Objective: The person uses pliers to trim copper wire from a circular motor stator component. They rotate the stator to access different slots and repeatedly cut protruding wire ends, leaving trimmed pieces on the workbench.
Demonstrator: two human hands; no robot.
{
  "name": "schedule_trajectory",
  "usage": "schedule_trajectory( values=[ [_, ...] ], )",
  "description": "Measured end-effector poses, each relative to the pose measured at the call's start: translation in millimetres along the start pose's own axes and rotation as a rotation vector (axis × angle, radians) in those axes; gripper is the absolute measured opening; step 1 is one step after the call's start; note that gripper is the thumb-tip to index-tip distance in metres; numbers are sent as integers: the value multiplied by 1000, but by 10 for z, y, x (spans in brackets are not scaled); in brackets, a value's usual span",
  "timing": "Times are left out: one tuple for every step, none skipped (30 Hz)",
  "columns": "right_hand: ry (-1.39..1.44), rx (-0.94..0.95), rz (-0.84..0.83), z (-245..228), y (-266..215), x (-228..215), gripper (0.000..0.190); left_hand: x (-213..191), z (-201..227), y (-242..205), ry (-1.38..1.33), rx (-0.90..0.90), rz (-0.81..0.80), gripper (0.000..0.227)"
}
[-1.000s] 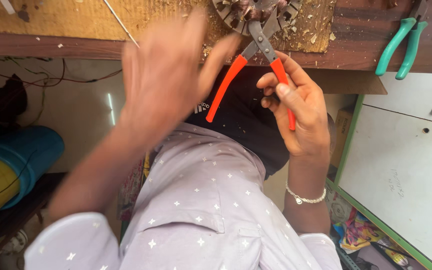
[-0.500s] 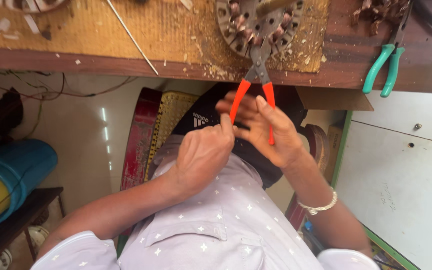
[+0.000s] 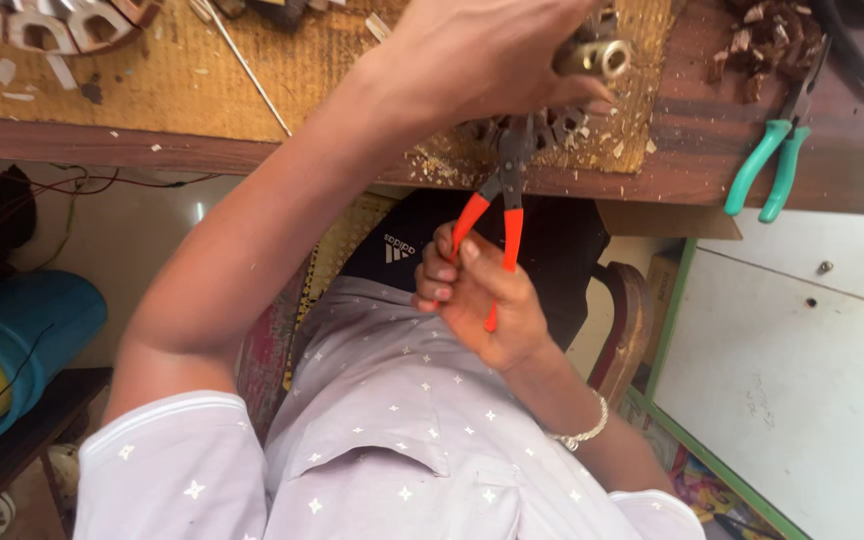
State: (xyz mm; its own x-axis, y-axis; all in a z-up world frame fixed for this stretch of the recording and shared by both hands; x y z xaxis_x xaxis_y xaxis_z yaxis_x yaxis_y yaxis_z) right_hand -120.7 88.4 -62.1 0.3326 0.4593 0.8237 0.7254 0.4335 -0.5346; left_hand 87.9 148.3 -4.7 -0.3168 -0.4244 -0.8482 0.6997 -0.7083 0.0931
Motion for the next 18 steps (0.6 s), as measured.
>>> schedule_trajectory(
  values=[
    [23, -10, -15, 28, 3, 11, 22, 64, -30, 52, 4, 16, 20, 52],
    [47, -20, -29, 45, -5, 3, 24, 109, -37, 85, 8, 31, 39, 50],
    [27, -23, 17, 80, -9, -56, 23, 141, -40, 82, 13, 50, 49, 48],
    [7, -25, 63, 108, -36, -110, 23, 109, -11, 48, 28, 109, 130, 44],
    [-27, -41, 92, 67, 1, -152, 22, 26, 10, 53, 57, 183, 227, 41],
    [-60, -23, 132, 36, 1, -176, 20, -65, 44, 52, 85, 260, 322, 39],
    [-107, -2, 157, -42, 16, -177, 18, -106, 55, 107, 178, 247, 306, 44],
    [-154, 17, 184, -111, 57, -179, 16, -118, 68, 156, 271, 232, 290, 53],
    [-345, -52, 264, -189, 57, -222, 16, -60, 83, 162, 349, 204, 265, 65],
    [-534, -125, 344, -239, 48, -263, 17, 36, 83, 173, 340, 200, 218, 66],
    [-714, -210, 429, -280, 37, -294, 18, 132, 66, 198, 328, 205, 165, 66],
    [-780, -262, 434, -316, 70, -315, 16, 215, 27, 221, 315, 209, 113, 67],
    [-844, -318, 444, -329, 84, -333, 15, 265, 2, 223, 303, 195, 117, 65],
    [-907, -376, 454, -333, 68, -356, 14, 288, -21, 227, 290, 181, 121, 62],
    [-736, -325, 375, -303, 37, -395, 14, 289, -21, 228, 272, 169, 120, 60],
    [-567, -272, 294, -303, -25, -427, 14, 177, -28, 226, 244, 208, 233, 62],
    [-381, -217, 237, -268, -183, -453, 15, 75, -24, 173, 191, 256, 327, 68],
    [-233, -198, 177, -320, -356, -446, 16, -37, -21, 102, 136, 301, 420, 77]
  ],
)
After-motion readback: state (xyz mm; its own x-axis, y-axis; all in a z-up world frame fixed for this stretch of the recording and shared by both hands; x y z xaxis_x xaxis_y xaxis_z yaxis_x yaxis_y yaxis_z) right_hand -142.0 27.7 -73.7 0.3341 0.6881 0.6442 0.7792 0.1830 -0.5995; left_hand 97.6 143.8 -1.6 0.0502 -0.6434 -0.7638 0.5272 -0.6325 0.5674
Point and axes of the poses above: each hand's wrist, its own y-axis towards the middle knuckle, its own x-axis out of the palm, z = x × y, the point moved 5 cm from there along y, towards the middle knuckle, and after that the axes turned 9 degrees about y, right-handed, at the moved point
